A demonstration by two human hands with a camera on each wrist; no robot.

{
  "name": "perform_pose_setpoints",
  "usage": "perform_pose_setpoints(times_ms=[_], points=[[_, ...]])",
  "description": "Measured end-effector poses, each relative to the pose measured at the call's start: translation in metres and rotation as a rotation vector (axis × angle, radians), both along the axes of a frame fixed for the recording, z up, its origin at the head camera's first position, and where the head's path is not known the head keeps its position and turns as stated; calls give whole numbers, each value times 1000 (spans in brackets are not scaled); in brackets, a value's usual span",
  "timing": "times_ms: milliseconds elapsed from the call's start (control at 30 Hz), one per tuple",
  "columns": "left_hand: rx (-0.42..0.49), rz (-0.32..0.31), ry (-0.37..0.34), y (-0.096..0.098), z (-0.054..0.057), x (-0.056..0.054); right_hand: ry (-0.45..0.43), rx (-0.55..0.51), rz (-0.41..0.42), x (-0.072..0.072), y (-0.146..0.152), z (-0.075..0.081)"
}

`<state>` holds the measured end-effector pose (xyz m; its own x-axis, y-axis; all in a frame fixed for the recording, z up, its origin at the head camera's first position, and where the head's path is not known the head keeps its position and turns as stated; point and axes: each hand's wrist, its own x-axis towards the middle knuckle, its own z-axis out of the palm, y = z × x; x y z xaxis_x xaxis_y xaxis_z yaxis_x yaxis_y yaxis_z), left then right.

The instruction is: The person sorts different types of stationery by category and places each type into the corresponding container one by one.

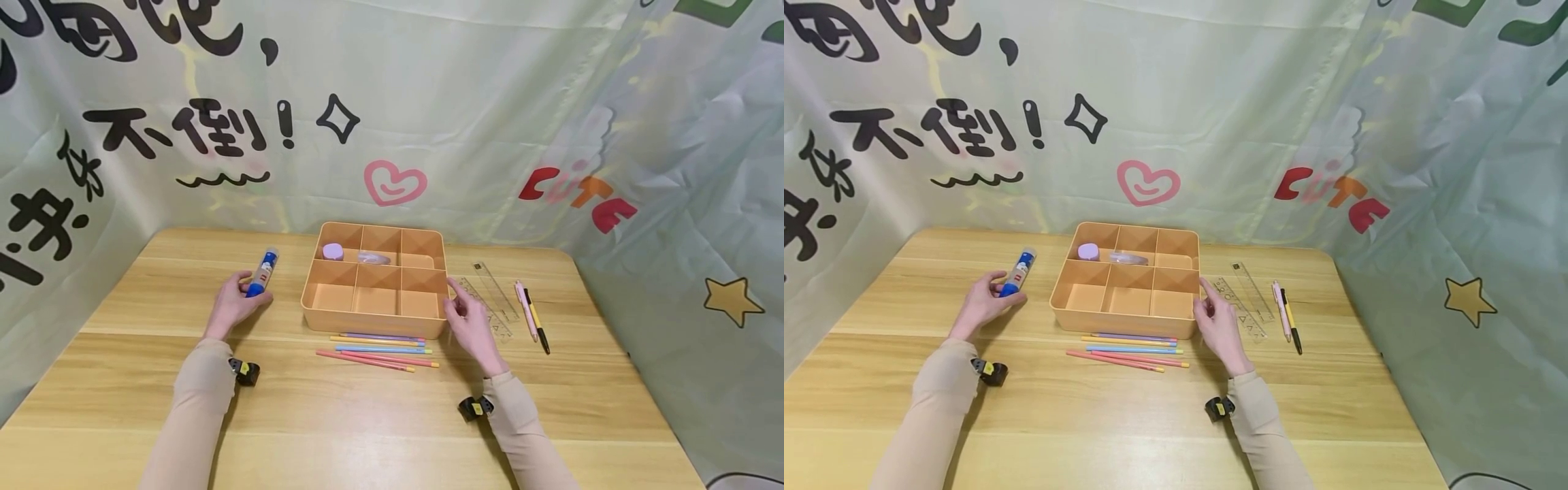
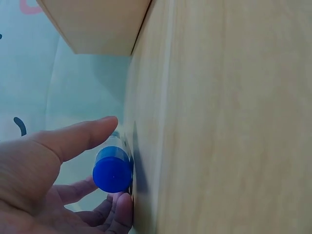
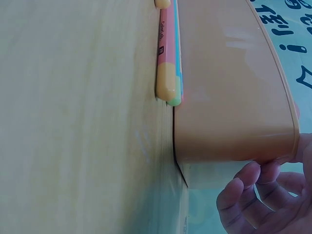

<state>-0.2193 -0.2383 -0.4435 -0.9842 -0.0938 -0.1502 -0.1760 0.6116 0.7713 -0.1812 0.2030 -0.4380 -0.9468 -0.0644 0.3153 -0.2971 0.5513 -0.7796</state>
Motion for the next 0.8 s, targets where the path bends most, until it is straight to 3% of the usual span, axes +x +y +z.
perform_pose_setpoints(times_ms=[800], points=[[-38,46,19,6,-1,-1,-11,9,-6,-1,0,1]])
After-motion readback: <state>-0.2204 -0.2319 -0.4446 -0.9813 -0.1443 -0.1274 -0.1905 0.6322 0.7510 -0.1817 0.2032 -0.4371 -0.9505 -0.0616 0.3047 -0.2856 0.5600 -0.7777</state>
